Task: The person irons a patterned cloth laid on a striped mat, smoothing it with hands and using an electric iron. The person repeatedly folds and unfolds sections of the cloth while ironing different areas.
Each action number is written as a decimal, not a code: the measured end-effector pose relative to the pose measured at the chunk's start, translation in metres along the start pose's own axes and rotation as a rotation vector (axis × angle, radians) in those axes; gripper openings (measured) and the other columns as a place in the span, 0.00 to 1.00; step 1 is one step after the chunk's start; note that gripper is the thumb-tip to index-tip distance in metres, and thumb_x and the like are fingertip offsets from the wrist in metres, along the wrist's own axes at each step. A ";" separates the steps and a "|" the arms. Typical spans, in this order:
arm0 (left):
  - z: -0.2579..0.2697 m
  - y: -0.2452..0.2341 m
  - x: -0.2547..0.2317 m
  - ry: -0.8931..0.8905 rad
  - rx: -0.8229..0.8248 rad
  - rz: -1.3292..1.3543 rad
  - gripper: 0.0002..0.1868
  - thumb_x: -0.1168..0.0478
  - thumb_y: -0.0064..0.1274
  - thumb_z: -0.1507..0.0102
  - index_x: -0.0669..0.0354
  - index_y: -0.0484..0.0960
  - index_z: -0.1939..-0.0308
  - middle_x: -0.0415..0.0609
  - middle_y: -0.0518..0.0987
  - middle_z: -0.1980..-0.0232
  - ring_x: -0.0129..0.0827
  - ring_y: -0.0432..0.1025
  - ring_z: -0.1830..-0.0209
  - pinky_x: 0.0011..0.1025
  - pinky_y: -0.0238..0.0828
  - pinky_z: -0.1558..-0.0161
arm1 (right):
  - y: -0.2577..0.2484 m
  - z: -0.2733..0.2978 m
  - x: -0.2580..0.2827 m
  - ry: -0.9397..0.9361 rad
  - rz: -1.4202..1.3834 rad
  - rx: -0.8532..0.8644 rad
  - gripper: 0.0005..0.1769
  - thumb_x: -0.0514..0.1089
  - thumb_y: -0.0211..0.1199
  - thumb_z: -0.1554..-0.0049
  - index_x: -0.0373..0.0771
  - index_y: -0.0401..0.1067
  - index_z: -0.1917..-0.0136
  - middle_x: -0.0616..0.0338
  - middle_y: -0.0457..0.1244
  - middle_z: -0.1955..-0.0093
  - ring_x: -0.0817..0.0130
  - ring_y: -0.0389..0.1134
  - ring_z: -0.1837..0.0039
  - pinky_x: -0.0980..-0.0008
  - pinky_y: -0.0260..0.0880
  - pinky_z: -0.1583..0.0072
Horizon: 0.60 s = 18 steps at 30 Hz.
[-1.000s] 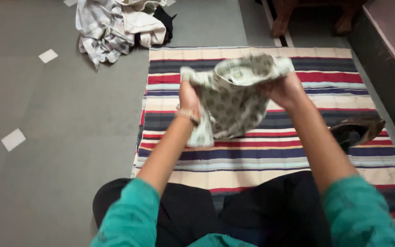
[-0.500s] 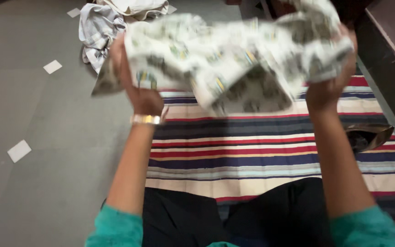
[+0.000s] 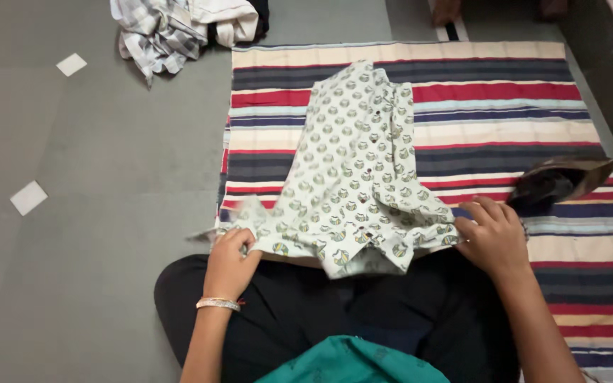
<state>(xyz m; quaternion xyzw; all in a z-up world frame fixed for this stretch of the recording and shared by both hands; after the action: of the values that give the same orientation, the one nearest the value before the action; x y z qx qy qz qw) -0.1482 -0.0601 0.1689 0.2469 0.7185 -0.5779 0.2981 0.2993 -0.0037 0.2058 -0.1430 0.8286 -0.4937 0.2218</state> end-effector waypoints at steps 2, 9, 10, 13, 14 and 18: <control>0.007 0.005 -0.002 0.001 0.082 -0.136 0.09 0.61 0.59 0.47 0.60 0.75 0.72 0.51 0.77 0.66 0.50 0.70 0.58 0.42 0.68 0.56 | -0.002 0.009 -0.004 0.081 0.090 0.021 0.10 0.50 0.70 0.57 0.46 0.77 0.62 0.61 0.70 0.44 0.58 0.67 0.34 0.52 0.64 0.34; 0.002 -0.005 -0.044 0.169 0.191 -0.290 0.14 0.61 0.58 0.45 0.58 0.78 0.57 0.51 0.82 0.64 0.52 0.74 0.59 0.48 0.70 0.56 | -0.036 0.041 -0.010 0.423 0.329 0.087 0.13 0.58 0.66 0.42 0.51 0.79 0.49 0.67 0.71 0.48 0.63 0.70 0.43 0.57 0.67 0.39; 0.001 -0.012 -0.049 0.207 0.168 -0.316 0.18 0.61 0.58 0.46 0.56 0.80 0.51 0.52 0.82 0.64 0.53 0.74 0.59 0.48 0.71 0.56 | -0.036 0.044 -0.012 0.470 0.321 0.227 0.14 0.59 0.66 0.43 0.52 0.79 0.50 0.65 0.71 0.50 0.61 0.72 0.45 0.56 0.69 0.41; 0.005 -0.026 -0.058 0.135 0.229 -0.483 0.15 0.59 0.59 0.46 0.52 0.84 0.55 0.50 0.83 0.62 0.50 0.77 0.58 0.46 0.73 0.55 | -0.046 0.052 -0.014 0.608 0.235 0.596 0.17 0.63 0.65 0.46 0.53 0.80 0.49 0.60 0.71 0.52 0.56 0.74 0.48 0.53 0.74 0.48; 0.008 -0.029 -0.060 0.077 0.269 -0.554 0.11 0.57 0.60 0.46 0.50 0.85 0.60 0.49 0.84 0.61 0.48 0.77 0.58 0.45 0.74 0.55 | -0.051 0.053 -0.011 0.652 0.167 0.687 0.18 0.64 0.65 0.46 0.54 0.80 0.49 0.59 0.71 0.52 0.54 0.75 0.48 0.51 0.75 0.49; 0.033 -0.033 -0.061 -0.192 0.709 -0.667 0.23 0.43 0.69 0.50 0.49 0.89 0.57 0.49 0.83 0.56 0.45 0.78 0.51 0.41 0.75 0.50 | -0.066 0.056 0.008 0.656 -0.009 1.217 0.24 0.73 0.63 0.47 0.58 0.82 0.47 0.59 0.74 0.50 0.56 0.77 0.43 0.56 0.77 0.41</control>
<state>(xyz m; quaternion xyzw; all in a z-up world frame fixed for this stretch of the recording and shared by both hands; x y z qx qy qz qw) -0.1235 -0.0998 0.2298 0.0353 0.4868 -0.8707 0.0597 0.3220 -0.0808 0.2389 0.1603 0.4278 -0.8896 -0.0015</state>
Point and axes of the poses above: each hand's wrist, its own z-axis away from the middle knuckle, its own y-axis out of the palm, x = y × z, the point moved 5 cm from there along -z, towards the middle knuckle
